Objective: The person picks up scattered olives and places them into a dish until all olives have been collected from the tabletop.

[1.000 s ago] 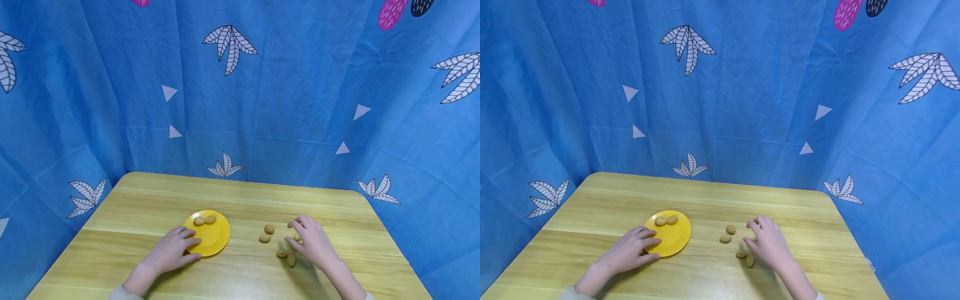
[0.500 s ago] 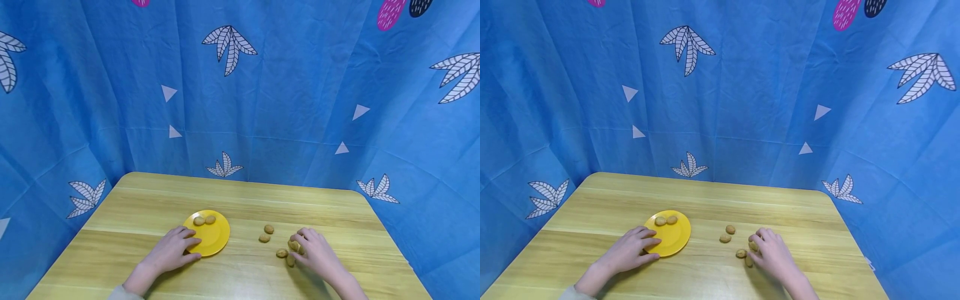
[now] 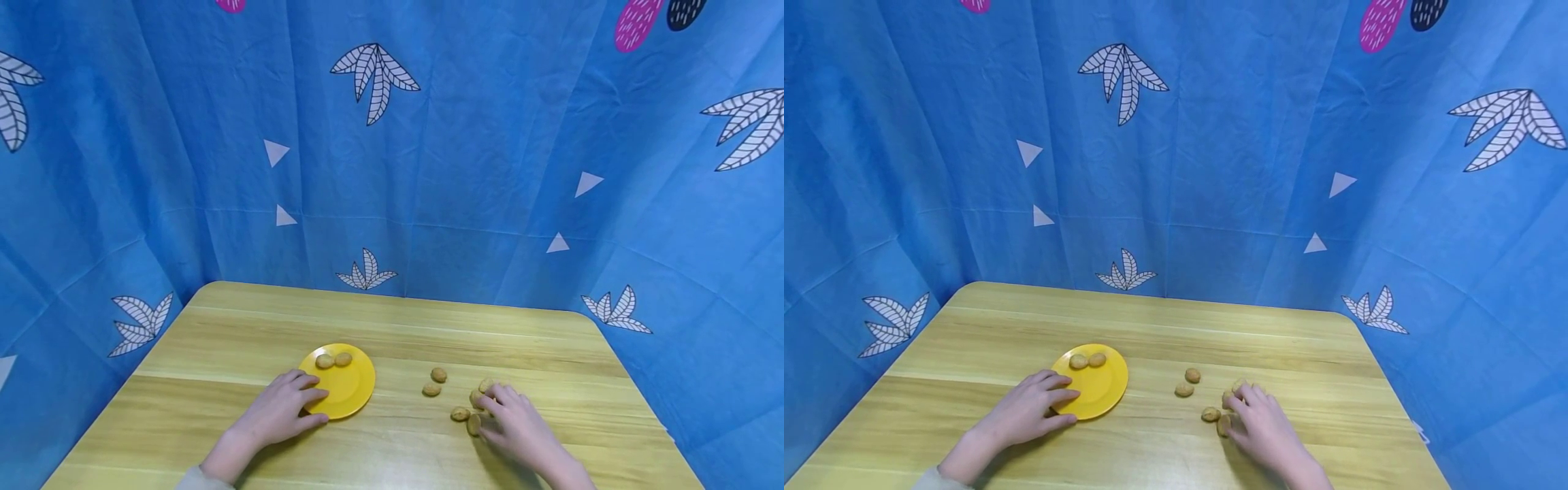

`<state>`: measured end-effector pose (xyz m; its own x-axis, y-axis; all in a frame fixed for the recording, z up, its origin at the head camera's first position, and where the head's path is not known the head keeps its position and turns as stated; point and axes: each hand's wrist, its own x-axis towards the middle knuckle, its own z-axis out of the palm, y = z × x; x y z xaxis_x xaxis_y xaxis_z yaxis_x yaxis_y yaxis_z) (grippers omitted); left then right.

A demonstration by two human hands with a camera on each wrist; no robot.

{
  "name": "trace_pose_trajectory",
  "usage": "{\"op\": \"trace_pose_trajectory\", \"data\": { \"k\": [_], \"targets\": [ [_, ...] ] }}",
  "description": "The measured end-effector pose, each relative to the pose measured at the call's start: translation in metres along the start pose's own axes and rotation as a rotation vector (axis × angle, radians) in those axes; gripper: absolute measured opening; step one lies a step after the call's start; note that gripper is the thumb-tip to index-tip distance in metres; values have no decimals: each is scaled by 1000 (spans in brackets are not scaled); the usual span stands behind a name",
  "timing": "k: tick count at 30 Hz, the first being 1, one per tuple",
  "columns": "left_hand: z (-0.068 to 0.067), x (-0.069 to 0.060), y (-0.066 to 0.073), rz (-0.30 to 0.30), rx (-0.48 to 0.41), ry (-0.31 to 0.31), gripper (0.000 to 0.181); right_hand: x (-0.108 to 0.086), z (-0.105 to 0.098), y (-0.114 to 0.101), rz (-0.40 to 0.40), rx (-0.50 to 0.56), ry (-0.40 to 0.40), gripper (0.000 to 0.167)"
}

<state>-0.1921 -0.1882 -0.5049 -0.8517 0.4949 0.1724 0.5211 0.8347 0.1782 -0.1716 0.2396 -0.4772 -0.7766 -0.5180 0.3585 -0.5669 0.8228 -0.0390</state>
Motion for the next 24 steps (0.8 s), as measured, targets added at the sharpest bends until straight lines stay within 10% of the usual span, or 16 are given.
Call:
{"op": "trace_pose_trajectory", "data": {
  "k": [24],
  "targets": [
    [0,0,0,2,-6,3,43,0,8,2,4,75,-55,32]
  ]
}}
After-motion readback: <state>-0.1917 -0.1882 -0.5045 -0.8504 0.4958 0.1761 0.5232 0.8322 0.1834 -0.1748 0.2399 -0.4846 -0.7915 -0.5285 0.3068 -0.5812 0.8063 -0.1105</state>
